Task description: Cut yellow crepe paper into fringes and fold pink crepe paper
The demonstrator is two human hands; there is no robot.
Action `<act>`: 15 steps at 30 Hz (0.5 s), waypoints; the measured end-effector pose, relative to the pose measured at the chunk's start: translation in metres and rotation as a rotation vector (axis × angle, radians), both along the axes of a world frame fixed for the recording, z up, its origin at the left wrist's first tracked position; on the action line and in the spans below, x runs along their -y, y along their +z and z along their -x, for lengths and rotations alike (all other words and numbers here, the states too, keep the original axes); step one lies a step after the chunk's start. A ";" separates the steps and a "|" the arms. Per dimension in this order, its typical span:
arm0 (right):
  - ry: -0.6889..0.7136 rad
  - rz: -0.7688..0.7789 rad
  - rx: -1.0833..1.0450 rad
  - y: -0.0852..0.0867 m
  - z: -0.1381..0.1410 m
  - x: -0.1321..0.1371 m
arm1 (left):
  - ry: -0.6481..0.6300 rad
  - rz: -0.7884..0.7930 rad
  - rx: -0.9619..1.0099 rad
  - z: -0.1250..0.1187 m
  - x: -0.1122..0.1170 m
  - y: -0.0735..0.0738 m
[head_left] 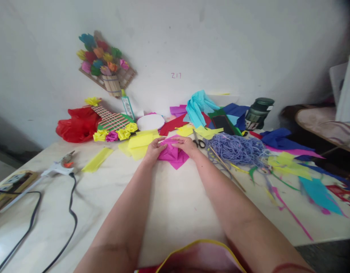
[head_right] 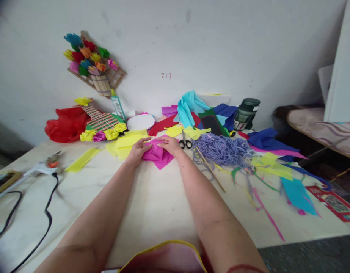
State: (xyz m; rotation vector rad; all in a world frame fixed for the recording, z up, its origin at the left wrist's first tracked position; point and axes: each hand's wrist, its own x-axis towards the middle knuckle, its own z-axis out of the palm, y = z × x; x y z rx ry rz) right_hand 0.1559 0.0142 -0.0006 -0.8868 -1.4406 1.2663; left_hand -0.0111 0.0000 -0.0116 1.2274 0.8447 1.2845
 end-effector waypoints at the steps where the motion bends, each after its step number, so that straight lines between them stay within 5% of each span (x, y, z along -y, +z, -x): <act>1: 0.002 -0.003 0.009 0.000 0.000 0.000 | -0.003 -0.014 -0.006 0.000 0.000 0.000; 15: -0.009 0.046 0.089 -0.010 -0.001 -0.008 | 0.000 -0.044 -0.081 -0.004 0.002 0.003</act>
